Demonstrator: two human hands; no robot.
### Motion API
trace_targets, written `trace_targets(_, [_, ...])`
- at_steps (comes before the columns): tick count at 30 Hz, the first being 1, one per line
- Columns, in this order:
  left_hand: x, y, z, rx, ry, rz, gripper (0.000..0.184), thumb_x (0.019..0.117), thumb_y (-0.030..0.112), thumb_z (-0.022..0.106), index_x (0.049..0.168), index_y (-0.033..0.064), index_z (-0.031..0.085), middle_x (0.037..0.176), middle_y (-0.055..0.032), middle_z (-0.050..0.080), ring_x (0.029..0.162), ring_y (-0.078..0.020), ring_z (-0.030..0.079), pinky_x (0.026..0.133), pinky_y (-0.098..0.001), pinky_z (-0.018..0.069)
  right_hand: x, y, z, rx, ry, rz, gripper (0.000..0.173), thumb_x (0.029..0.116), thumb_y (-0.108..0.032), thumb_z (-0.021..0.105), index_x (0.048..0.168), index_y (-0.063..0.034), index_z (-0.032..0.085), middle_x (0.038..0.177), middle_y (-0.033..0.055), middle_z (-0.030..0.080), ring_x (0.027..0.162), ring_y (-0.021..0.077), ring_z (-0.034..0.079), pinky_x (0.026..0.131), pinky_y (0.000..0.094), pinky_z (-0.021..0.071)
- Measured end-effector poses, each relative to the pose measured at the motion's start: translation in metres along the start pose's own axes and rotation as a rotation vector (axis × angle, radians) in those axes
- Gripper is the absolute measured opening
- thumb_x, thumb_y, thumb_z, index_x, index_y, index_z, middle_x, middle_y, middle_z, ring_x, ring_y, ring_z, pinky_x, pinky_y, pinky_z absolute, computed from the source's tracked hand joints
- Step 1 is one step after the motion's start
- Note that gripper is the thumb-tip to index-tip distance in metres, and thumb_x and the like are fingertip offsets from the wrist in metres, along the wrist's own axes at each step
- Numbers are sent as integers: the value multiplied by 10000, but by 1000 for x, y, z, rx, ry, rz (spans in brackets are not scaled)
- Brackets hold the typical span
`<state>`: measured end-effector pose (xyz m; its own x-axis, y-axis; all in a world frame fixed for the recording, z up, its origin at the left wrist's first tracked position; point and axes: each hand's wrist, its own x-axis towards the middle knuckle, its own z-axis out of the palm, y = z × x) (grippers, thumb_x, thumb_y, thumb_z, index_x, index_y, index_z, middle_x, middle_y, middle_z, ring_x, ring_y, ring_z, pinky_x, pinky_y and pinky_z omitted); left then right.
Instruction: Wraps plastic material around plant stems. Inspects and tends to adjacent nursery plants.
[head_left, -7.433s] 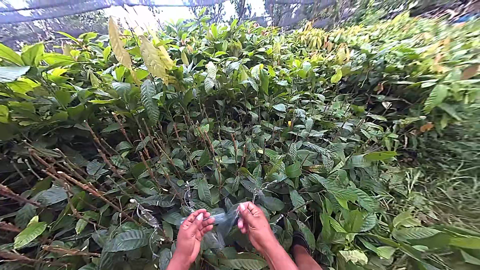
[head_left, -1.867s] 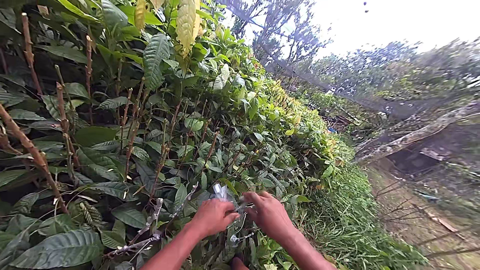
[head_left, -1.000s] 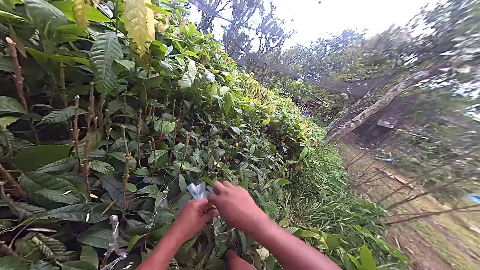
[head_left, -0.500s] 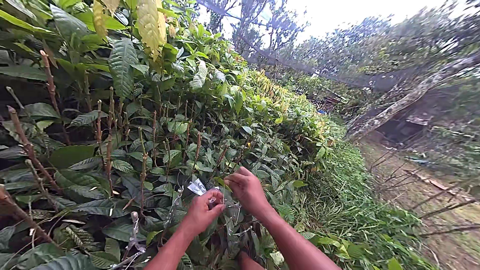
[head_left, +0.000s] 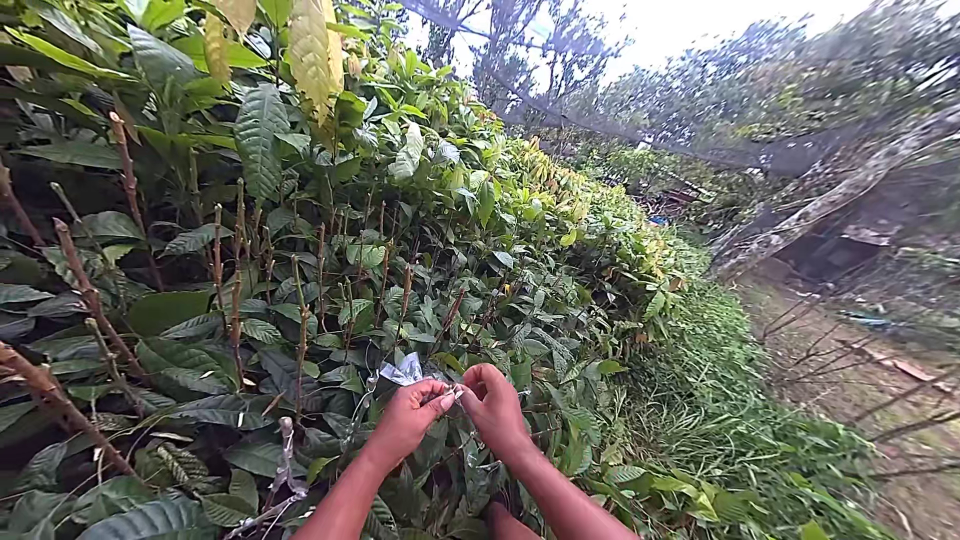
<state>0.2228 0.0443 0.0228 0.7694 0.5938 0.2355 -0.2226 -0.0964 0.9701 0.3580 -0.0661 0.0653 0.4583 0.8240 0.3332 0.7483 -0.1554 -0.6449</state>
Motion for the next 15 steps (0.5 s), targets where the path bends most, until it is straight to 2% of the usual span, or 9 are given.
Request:
trace_targets(1, [0,0,-1,-43,5,-18,94,974,139,658,1001,61,704,836,39,658,601,-11,527,549,-169,437,-3,6,2,-158,60,-237,157,941,-136,682,1049,-33,727,1000,105,710,902,225,700,815,423,583])
trace_targets(2, [0,0,-2,-73,15,-24,73,961,122,673,977,58,705,830,34,668,593,-17,539,542,-171,449,-4,11,4,-297,116,-459,139,945,-145,668,1029,-73,751,995,99,727,904,245,711,785,435,588])
trace_targets(3, [-1,0,-2,-95,18,-23,55,948,111,688,961,59,701,836,29,675,599,-25,558,547,-177,468,-4,15,3,-391,166,-617,137,967,-152,637,1008,-114,762,958,71,731,869,231,711,747,403,588])
trace_targets(4, [-1,1,-3,-108,10,-19,48,939,102,698,961,60,689,857,20,676,621,-43,586,566,-190,501,-4,18,0,-427,184,-691,153,983,-142,615,988,-128,767,922,55,730,829,217,704,712,379,584])
trace_targets(6, [-1,3,-7,-97,15,-8,87,939,70,679,1010,46,636,911,-13,677,679,-91,649,630,-242,576,-5,24,-12,-404,157,-617,187,993,-148,586,926,-112,756,852,56,694,765,204,690,660,373,587])
trace_targets(9, [2,5,-20,-71,172,51,108,944,15,637,1049,5,611,919,-49,680,673,-129,683,643,-282,620,-17,30,-30,-346,35,-294,209,951,-180,571,842,-67,708,821,88,628,715,231,651,605,435,556])
trace_targets(11, [4,7,-26,-77,240,66,90,945,0,641,1034,1,621,882,-49,695,643,-128,682,624,-273,616,-28,18,-31,-252,-109,-134,205,974,-189,593,987,-60,751,959,111,679,826,247,687,725,458,588])
trace_targets(13, [5,8,-25,-81,228,57,88,941,-7,638,1028,-2,638,875,-49,698,638,-125,677,622,-266,610,-32,3,-21,-137,-135,-103,271,996,-266,622,1151,-75,737,1074,107,687,858,211,694,760,401,607])
trace_targets(15, [3,5,-19,-85,170,48,91,935,-7,647,1025,-3,652,885,-51,702,652,-124,679,633,-267,610,-22,-15,-13,-52,-142,-41,382,994,-351,648,1248,-68,690,1138,110,682,908,204,696,803,387,603])
